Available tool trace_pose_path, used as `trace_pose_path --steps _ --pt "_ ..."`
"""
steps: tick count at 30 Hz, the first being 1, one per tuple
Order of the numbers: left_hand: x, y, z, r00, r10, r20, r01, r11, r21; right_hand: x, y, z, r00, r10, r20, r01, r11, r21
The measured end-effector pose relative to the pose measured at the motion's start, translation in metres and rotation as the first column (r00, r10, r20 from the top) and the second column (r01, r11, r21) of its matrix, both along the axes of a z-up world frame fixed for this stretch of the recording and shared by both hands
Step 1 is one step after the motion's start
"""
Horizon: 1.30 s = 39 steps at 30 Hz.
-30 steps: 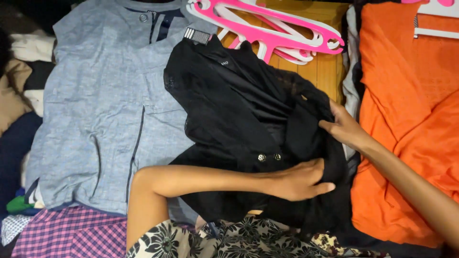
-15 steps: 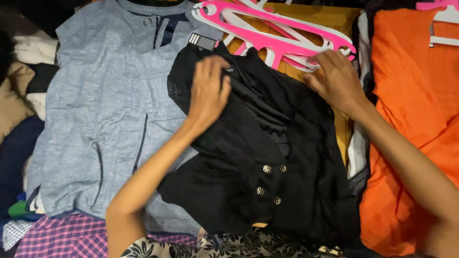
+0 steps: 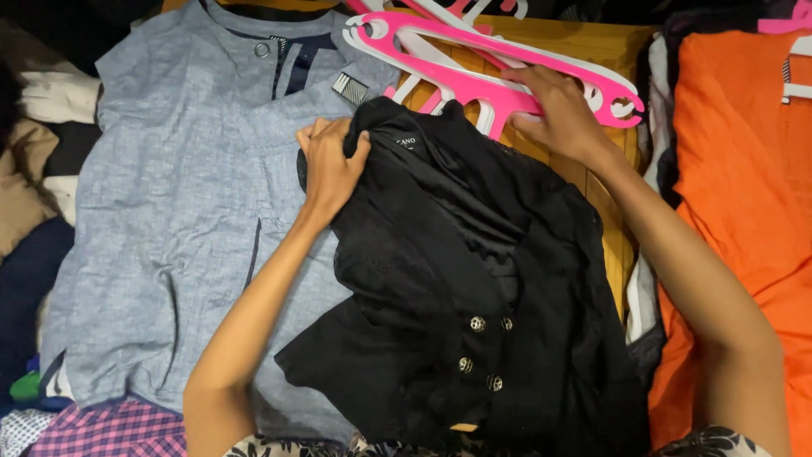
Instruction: The person buttons a black blouse, places it on a pink hanger, and smooths the garment. The person then lifts the blouse on the hanger and places it on a wooden surface among other clothes.
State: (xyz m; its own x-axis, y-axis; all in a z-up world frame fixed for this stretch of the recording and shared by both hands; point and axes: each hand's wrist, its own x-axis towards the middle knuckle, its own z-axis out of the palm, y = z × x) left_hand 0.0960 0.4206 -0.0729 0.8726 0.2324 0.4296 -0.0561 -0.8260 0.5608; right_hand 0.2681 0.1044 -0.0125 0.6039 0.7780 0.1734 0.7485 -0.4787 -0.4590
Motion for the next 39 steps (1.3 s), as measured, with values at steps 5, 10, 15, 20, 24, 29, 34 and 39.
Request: trace_pose_path --steps 5,10,15,20,24,29,34,39 --pt "-0.020 -0.044 0.035 0.955 -0.273 0.119 0.289 0.944 -0.157 0.002 -0.002 -0.008 0.995 0.035 0.097 -0.039 0.999 0.037" --pt "-0.047 -0.087 0.049 0.770 -0.633 0.083 0.581 0.640 -0.503 0.002 -0.004 -0.016 0.988 0.079 0.135 -0.091 0.992 0.087" --pt "-0.061 -0.112 0.041 0.602 -0.792 0.105 0.513 0.283 -0.811 -0.001 -0.005 -0.014 0.992 0.066 0.106 -0.076 0.992 0.098" --pt "-0.059 -0.114 0.032 0.662 -0.737 -0.138 0.348 0.465 -0.814 0.004 -0.005 -0.023 0.992 0.041 0.120 -0.054 0.993 0.105" --pt "-0.041 -0.114 -0.015 0.825 -0.522 -0.217 0.086 0.495 -0.864 -0.003 -0.002 -0.028 0.977 -0.020 0.214 -0.013 0.988 0.151" --pt "-0.039 -0.114 0.001 0.884 -0.433 -0.176 -0.085 0.222 -0.971 0.001 0.004 -0.043 0.920 -0.083 0.384 0.041 0.993 0.115" --pt "-0.042 -0.115 0.015 0.862 -0.462 -0.210 -0.100 0.250 -0.963 0.000 0.019 -0.030 0.919 -0.082 0.386 0.041 0.993 0.114" --pt "-0.044 -0.115 0.022 0.850 -0.480 -0.217 -0.096 0.263 -0.960 0.010 0.043 -0.028 0.972 -0.053 0.227 0.026 0.992 0.122"
